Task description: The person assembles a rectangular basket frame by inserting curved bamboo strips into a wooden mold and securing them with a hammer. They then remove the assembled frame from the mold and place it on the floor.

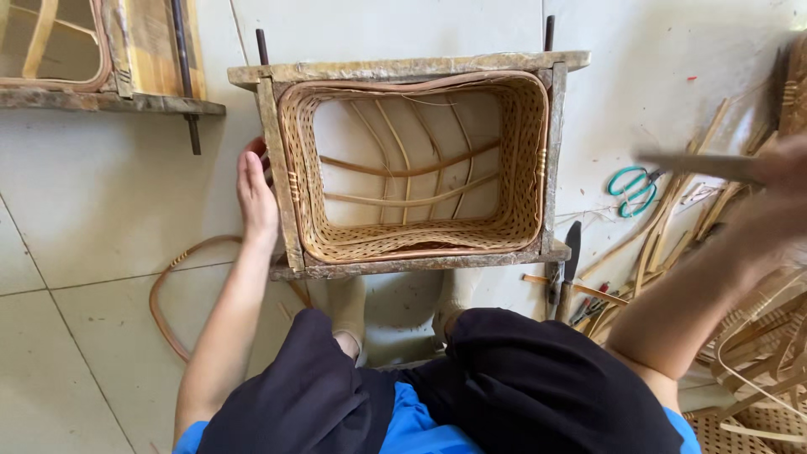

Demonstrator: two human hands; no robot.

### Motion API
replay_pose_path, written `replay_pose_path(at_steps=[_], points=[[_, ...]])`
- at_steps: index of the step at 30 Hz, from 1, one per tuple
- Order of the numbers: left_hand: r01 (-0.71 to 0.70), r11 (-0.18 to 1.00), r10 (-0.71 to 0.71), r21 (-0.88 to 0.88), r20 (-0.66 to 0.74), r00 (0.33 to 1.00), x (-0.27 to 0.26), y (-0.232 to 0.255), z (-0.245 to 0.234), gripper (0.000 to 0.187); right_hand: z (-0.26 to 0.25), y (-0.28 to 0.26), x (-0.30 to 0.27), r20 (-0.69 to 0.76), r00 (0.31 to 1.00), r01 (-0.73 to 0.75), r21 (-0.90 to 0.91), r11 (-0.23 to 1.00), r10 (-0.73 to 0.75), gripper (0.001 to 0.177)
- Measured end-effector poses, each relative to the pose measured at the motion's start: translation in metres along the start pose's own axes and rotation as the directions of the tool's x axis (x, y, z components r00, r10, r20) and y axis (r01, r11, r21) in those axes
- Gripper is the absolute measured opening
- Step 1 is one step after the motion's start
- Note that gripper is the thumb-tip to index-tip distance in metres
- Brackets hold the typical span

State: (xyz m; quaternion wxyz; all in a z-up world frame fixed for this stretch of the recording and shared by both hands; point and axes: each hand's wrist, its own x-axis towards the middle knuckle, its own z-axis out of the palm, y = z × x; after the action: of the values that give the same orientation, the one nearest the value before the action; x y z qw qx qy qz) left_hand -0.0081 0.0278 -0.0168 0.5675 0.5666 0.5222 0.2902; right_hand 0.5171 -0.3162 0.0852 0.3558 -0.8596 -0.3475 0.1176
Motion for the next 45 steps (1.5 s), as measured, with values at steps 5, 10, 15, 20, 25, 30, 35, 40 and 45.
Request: replay_pose_path(at_steps=[5, 10, 15, 20, 25, 30, 35, 40, 45], points=[[0.059, 0.987, -0.093, 0.153, 0.228, 0.969, 0.026, -0.045, -0.025, 0.048, 0.050, 0.075, 0.032, -0.188, 0.960, -0.244, -0.199, 0.949, 0.207, 0.020], [0.269, 0.948, -0.311, 0.168, 0.336, 0.889, 0.041, -0.058, -0.048, 0.054, 0.097, 0.137, -0.018, -0.162, 0.976, -0.205, -0.486, 0.850, 0.143, 0.038], [0.246, 0.913, -0.369, 0.327, 0.398, 0.840, 0.062, -0.055, -0.049, 0.061, 0.090, 0.148, -0.048, -0.172, 0.984, -0.085, -0.655, 0.751, -0.039, 0.046], [0.268, 0.916, -0.392, 0.299, 0.518, 0.761, 0.079, -0.055, -0.045, 0.062, 0.121, 0.114, -0.038, 0.172, 0.975, -0.103, -0.218, 0.970, 0.143, 0.032], [0.102, 0.955, -0.231, 0.278, 0.486, 0.843, 0.065, -0.049, -0.034, 0.056, 0.137, 0.083, -0.023, 0.496, 0.849, -0.163, -0.081, 0.983, 0.182, 0.031], [0.045, 0.918, -0.223, 0.394, 0.420, 0.880, 0.052, -0.017, -0.029, 0.049, 0.107, 0.073, -0.013, 0.532, 0.828, -0.099, -0.176, 0.979, 0.179, 0.024], [-0.043, 0.707, -0.284, 0.706, 0.339, 0.897, 0.058, 0.022, -0.028, 0.026, 0.064, 0.089, -0.005, 0.451, 0.872, -0.062, -0.283, 0.957, 0.190, 0.015], [-0.288, 0.678, 0.005, 0.677, 0.387, 0.922, 0.062, 0.037, -0.032, 0.026, 0.044, 0.102, 0.002, 0.127, 0.992, 0.025, -0.153, 0.988, -0.006, 0.020], [-0.566, 0.541, 0.405, 0.622, 0.398, 0.823, 0.043, 0.014, -0.030, 0.026, 0.069, 0.125, -0.015, -0.065, 0.955, 0.274, -0.174, 0.946, -0.289, 0.025]])
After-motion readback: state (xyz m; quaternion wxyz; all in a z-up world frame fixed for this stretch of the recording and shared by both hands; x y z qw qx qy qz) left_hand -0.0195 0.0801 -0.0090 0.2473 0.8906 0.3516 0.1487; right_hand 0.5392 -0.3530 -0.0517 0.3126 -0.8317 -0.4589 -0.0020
